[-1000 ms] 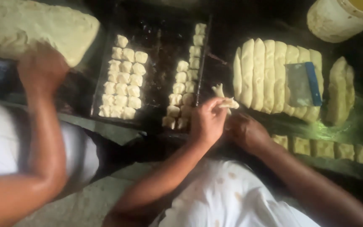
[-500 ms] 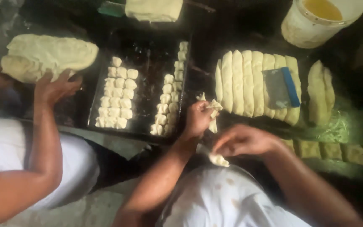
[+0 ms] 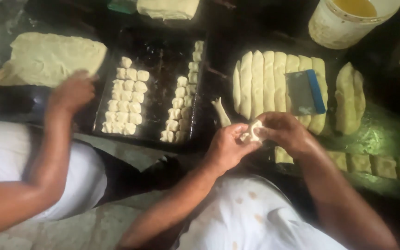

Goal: Cutting a long strip of dough into squares using a scraper and folding the corners inward to shape small pastries.

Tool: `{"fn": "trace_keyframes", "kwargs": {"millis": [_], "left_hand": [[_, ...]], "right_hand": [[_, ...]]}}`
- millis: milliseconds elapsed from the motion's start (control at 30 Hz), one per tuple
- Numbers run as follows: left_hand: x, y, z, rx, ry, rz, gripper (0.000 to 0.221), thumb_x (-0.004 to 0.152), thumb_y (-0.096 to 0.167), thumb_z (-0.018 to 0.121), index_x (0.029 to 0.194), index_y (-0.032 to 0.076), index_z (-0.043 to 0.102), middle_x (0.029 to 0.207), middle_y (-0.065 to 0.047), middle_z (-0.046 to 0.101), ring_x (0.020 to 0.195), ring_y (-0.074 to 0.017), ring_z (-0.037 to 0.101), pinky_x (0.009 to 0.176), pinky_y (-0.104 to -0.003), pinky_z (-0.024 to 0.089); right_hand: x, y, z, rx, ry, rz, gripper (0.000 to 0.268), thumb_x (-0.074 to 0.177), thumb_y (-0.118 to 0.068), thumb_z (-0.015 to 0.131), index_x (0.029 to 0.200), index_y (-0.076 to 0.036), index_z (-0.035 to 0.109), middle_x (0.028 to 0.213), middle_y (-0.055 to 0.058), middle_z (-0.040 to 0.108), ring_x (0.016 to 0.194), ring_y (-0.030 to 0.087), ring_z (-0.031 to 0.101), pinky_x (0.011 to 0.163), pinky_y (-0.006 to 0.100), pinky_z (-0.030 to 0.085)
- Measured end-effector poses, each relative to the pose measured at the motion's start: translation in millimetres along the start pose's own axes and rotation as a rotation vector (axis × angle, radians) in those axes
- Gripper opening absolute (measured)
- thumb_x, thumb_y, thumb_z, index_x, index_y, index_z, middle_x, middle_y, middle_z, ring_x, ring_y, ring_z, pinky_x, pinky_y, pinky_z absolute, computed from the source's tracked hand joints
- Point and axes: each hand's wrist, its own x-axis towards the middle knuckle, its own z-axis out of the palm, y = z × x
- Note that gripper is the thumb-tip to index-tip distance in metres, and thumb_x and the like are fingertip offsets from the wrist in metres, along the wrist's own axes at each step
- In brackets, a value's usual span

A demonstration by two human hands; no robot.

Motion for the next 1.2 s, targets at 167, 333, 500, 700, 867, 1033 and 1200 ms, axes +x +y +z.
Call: {"fn": "trace_keyframes", "kwargs": {"millis": [167,333,500,700,867,1033,1200], "left_hand": [[-0.2,-5.1,1.9,0.048,0.073,-0.098,0.016,0.094,0.003,0.069,0.107,-0.004,0.072,0.09,-0.006,0.075,0.08,-0.0081,0.068,0.07,-0.024,0.056],[6.5,-4.9,-15.7,-0.215,0.156,-0.097,0.022,0.098,0.005,0.059,0.11,-0.007,0.074,0.095,-0.007,0.075,0.085,-0.0107,0.068,0.074,-0.025,0.055],[2.2,6.6,-21.3,-0.397,0.057,-0.358,0.026,0.1,0.01,0.056,0.116,-0.005,0.07,0.097,-0.007,0.076,0.085,-0.0129,0.072,0.075,-0.027,0.059],[-6.0,21.8,-17.6,0.176,0.107,0.048,0.02,0.095,0.0,0.062,0.114,-0.002,0.066,0.091,-0.009,0.075,0.079,-0.0127,0.074,0.068,-0.027,0.059],[-12.4,36.1,-22.2,0.21,0.003,0.142,0.013,0.1,0.004,0.063,0.112,0.0,0.068,0.092,-0.009,0.077,0.082,-0.0113,0.076,0.069,-0.026,0.062],[-17.4,41.0,-29.6,0.371,-0.009,0.353,0.016,0.09,0.004,0.078,0.1,-0.001,0.067,0.096,-0.013,0.075,0.081,-0.014,0.075,0.068,-0.028,0.059],[-14.7,39.3,-19.0,0.292,0.02,0.294,0.035,0.09,0.003,0.075,0.12,-0.003,0.057,0.101,-0.012,0.072,0.092,-0.0126,0.071,0.079,-0.027,0.059]], "right_hand": [[-13.8,16.9,15.6,-0.125,-0.006,-0.274,0.021,0.089,-0.012,0.077,0.109,-0.01,0.073,0.098,0.008,0.076,0.088,0.017,0.072,0.076,0.031,0.06],[-27.8,11.3,37.4,-0.785,0.334,-1.002,0.048,0.068,-0.014,0.086,0.113,-0.009,0.069,0.112,0.017,0.068,0.1,0.035,0.065,0.084,0.043,0.055],[-21.8,19.6,33.4,-0.738,0.343,-1.009,0.038,0.066,-0.013,0.089,0.1,-0.009,0.074,0.103,0.013,0.067,0.094,0.031,0.063,0.079,0.044,0.053],[-14.3,14.0,14.5,-0.495,0.079,-0.954,0.016,0.08,-0.012,0.083,0.095,-0.009,0.08,0.103,0.006,0.068,0.098,0.024,0.065,0.08,0.038,0.057],[-2.3,3.6,19.5,0.216,0.015,-0.327,0.018,0.093,-0.016,0.076,0.103,-0.001,0.077,0.112,0.008,0.067,0.096,0.021,0.065,0.079,0.034,0.055],[-3.4,-6.7,-3.2,0.071,-0.23,0.005,0.027,0.086,-0.007,0.072,0.113,-0.002,0.069,0.1,0.011,0.078,0.094,0.02,0.075,0.086,0.026,0.061],[-7.4,-8.7,8.2,-0.11,-0.126,-0.229,0.025,0.084,-0.016,0.078,0.106,-0.005,0.071,0.095,0.009,0.078,0.086,0.018,0.075,0.073,0.028,0.063]]}}
